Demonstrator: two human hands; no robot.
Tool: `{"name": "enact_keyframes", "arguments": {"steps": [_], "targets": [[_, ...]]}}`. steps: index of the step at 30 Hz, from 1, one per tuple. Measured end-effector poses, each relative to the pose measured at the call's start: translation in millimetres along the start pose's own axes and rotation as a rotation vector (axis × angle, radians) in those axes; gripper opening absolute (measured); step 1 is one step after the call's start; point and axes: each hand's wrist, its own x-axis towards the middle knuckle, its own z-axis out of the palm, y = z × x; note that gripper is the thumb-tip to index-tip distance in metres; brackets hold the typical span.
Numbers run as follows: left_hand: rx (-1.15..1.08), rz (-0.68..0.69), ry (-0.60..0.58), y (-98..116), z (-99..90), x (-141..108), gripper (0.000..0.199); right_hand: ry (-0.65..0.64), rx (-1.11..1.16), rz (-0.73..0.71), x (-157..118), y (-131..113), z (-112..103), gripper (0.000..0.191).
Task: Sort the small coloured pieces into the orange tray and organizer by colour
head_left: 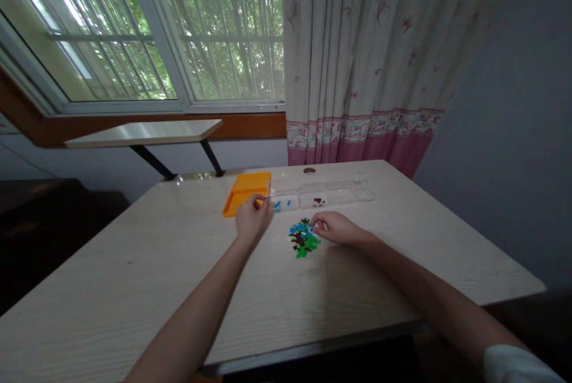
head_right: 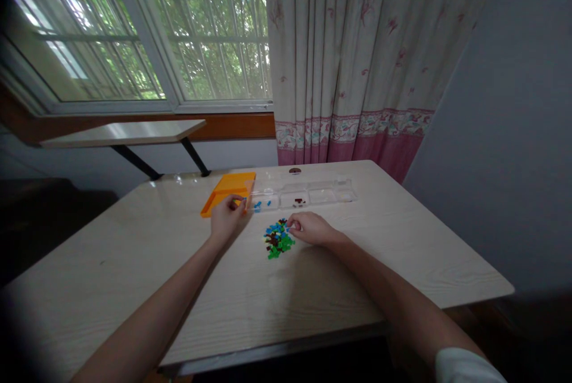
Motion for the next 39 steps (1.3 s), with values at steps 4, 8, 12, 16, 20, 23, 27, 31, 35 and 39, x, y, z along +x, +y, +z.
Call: {"name": "enact_keyframes", "arguments": {"steps": [4,8,12,16,20,23,27,31,35,39], "targets": [[0.044,-0.001,-0.034,-0.2,1.5,0.0,0.025,-0.001,0.009,-0.012,-0.1,-0.1,-1.2,0.017],[0.096,-0.018,-0.063,1.8,2.3,0.2,0.026,0.0,0.019,-0.011,-0.3,-0.3,-1.4,0.015],[0.094,0.026,-0.089,2.4,1.6,0.3,0.029,0.001,0.075,0.0,-0.9,0.9,-1.2,0.015],[-0.028,0.122,-0.125,5.9,0.8,-5.9,0.03,0.044,0.166,0.002,-0.9,1.8,-0.7,0.015],[-0.156,0.251,-0.251,22.2,-0.3,-24.3,0.027,0.113,0.215,0.034,-0.8,-1.5,1.4,0.014],[-0.221,0.313,-0.409,39.3,-1.2,-40.2,0.026,0.132,0.27,0.065,-1.0,-4.7,4.1,0.014],[-0.254,0.345,-0.526,52.3,-1.3,-51.6,0.024,0.139,0.304,0.05,-1.2,-6.6,7.0,0.014],[-0.261,0.354,-0.526,51.5,-0.6,-51.9,0.022,0.142,0.332,0.043,-0.8,-7.5,8.0,0.015],[-0.263,0.334,-0.518,49.5,-0.2,-50.4,0.022,0.151,0.355,0.045,-0.4,-10.0,7.6,0.015],[-0.267,0.322,-0.5,50.3,0.0,-50.7,0.023,0.175,0.358,0.04,0.0,-11.2,7.8,0.017]]}}
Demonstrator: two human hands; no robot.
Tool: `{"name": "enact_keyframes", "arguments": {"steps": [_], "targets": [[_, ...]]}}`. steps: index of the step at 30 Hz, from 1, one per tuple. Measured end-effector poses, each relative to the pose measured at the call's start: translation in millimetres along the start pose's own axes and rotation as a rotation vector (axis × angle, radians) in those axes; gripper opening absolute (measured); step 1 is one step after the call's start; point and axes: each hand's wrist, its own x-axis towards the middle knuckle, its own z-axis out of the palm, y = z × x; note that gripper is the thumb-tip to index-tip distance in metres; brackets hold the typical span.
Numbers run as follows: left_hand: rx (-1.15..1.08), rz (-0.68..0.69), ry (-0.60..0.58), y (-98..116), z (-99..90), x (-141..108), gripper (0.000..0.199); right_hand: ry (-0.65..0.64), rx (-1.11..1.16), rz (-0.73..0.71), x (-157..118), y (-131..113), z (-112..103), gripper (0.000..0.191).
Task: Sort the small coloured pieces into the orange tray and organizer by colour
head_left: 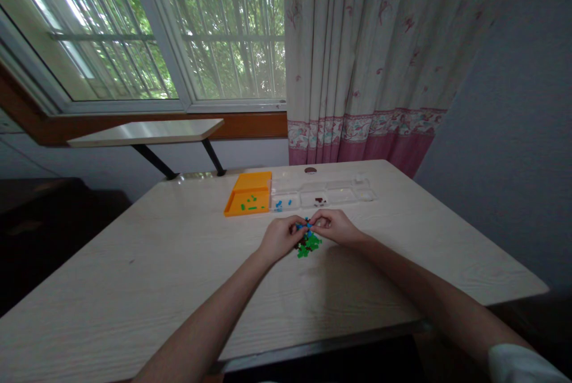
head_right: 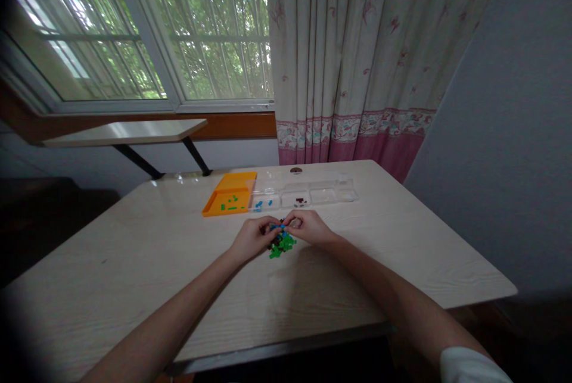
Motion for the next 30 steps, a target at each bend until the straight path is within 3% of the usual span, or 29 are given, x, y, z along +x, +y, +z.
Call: {"name": "enact_keyframes", "arguments": {"steps": [14,21,30], "targets": [[-0.058,0.021,-0.004,0.0,1.7,0.2,0.022,-0.006,0.033,-0.015,0.1,3.8,4.1,0.02],[-0.049,0.04,0.076,-0.7,-9.4,0.9,0.019,0.003,0.019,-0.049,1.1,-0.9,-6.0,0.023],[-0.05,0.106,0.295,-3.4,-27.8,1.5,0.019,-0.325,-0.001,0.013,-4.3,0.8,-25.3,0.021]]}}
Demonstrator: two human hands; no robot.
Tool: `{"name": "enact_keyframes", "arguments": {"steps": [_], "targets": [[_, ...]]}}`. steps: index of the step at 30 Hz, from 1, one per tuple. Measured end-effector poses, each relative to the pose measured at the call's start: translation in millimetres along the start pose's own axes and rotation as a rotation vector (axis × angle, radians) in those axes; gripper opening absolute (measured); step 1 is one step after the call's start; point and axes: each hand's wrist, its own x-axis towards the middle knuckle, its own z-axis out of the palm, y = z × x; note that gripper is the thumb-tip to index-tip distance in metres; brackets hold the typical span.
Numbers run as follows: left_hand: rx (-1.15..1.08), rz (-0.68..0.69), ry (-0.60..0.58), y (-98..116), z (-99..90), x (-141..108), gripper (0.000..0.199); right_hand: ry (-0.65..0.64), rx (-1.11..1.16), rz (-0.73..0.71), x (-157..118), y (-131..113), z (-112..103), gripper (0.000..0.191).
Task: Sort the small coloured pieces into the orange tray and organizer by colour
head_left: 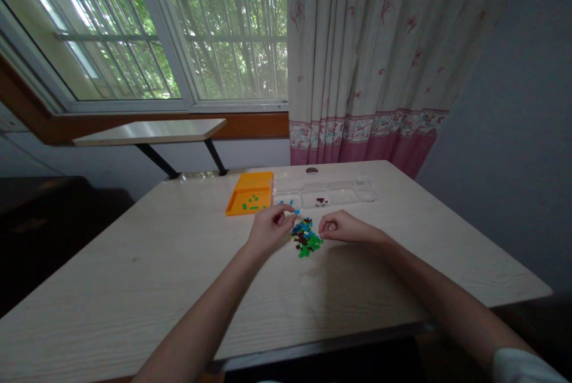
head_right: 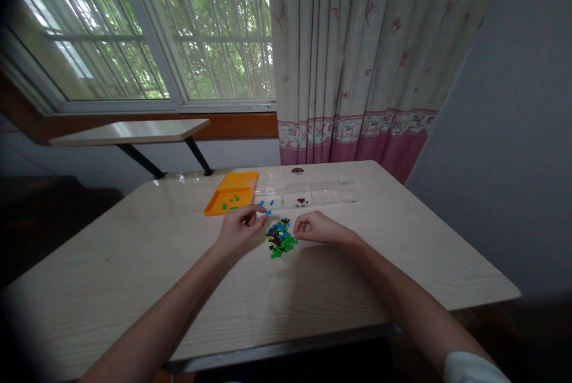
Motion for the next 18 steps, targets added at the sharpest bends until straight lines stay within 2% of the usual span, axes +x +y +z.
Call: {"name": "enact_keyframes", "arguments": {"steps": [5,10,18], "targets": [[-0.003,0.099,0.072,4.7,-0.7,-1.7,0.017,-0.09,-0.051,0.039,-1.8,0.1,-3.8,0.022],[0.03,0.189,0.15,11.0,-2.5,-2.0,0.014,-0.106,-0.09,0.012,-0.3,1.9,-3.9,0.022],[0.05,0.22,0.187,12.1,-1.1,-2.7,0.011,-0.155,-0.094,-0.004,-0.4,3.3,-3.3,0.023]]}}
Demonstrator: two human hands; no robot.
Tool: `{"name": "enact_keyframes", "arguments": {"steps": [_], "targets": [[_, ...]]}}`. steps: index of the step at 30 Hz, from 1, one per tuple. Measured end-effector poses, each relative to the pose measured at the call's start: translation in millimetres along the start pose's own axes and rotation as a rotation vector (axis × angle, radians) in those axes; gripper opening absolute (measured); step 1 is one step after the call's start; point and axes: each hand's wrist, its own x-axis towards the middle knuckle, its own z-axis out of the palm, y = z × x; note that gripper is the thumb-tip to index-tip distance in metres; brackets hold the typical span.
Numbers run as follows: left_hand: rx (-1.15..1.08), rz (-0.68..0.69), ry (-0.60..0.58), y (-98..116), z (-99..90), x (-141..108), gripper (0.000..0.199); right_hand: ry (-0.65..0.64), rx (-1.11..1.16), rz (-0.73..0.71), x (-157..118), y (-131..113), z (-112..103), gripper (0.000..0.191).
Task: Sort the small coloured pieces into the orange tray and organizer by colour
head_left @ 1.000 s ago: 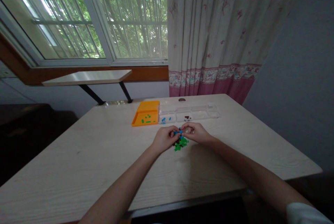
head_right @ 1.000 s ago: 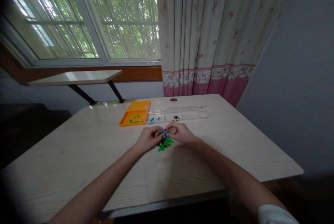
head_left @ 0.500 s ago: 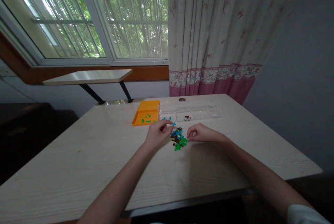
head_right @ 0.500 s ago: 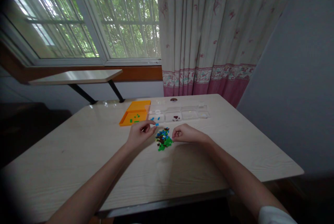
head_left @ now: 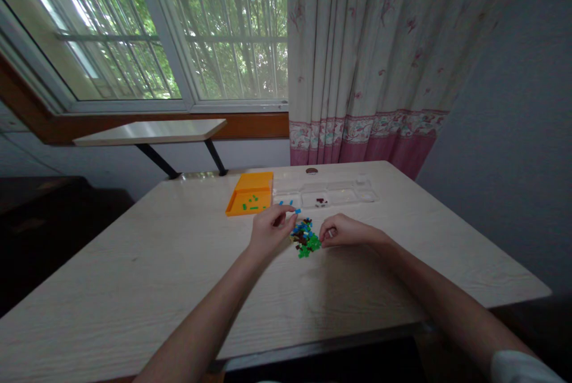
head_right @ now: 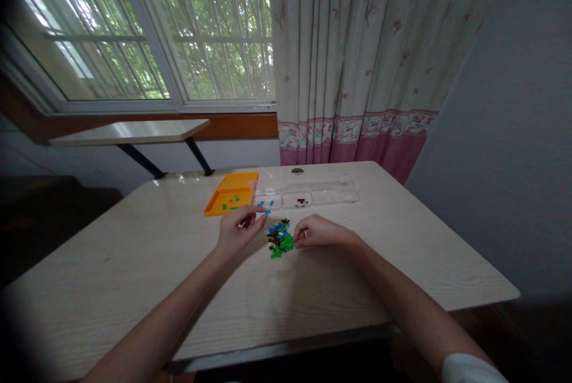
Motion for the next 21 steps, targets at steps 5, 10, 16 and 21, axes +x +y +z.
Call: {"name": "enact_keyframes", "arguments": {"steps": [5,10,16,21], "targets": [[0.0,-0.003,0.027,0.8,-0.1,0.6,0.011,0.012,-0.004,0.0,0.5,-0.9,1.4,0.024],[-0.003,-0.025,0.032,2.9,-0.5,1.2,0.012,0.002,-0.018,-0.01,0.5,-1.9,0.9,0.024],[-0.003,-0.095,0.017,2.8,-0.9,1.6,0.015,-0.012,-0.02,-0.03,0.3,-2.5,0.0,0.022],[0.016,-0.168,0.033,-9.6,-0.7,2.4,0.017,-0.019,-0.036,-0.036,0.1,-0.8,-0.3,0.022]]}}
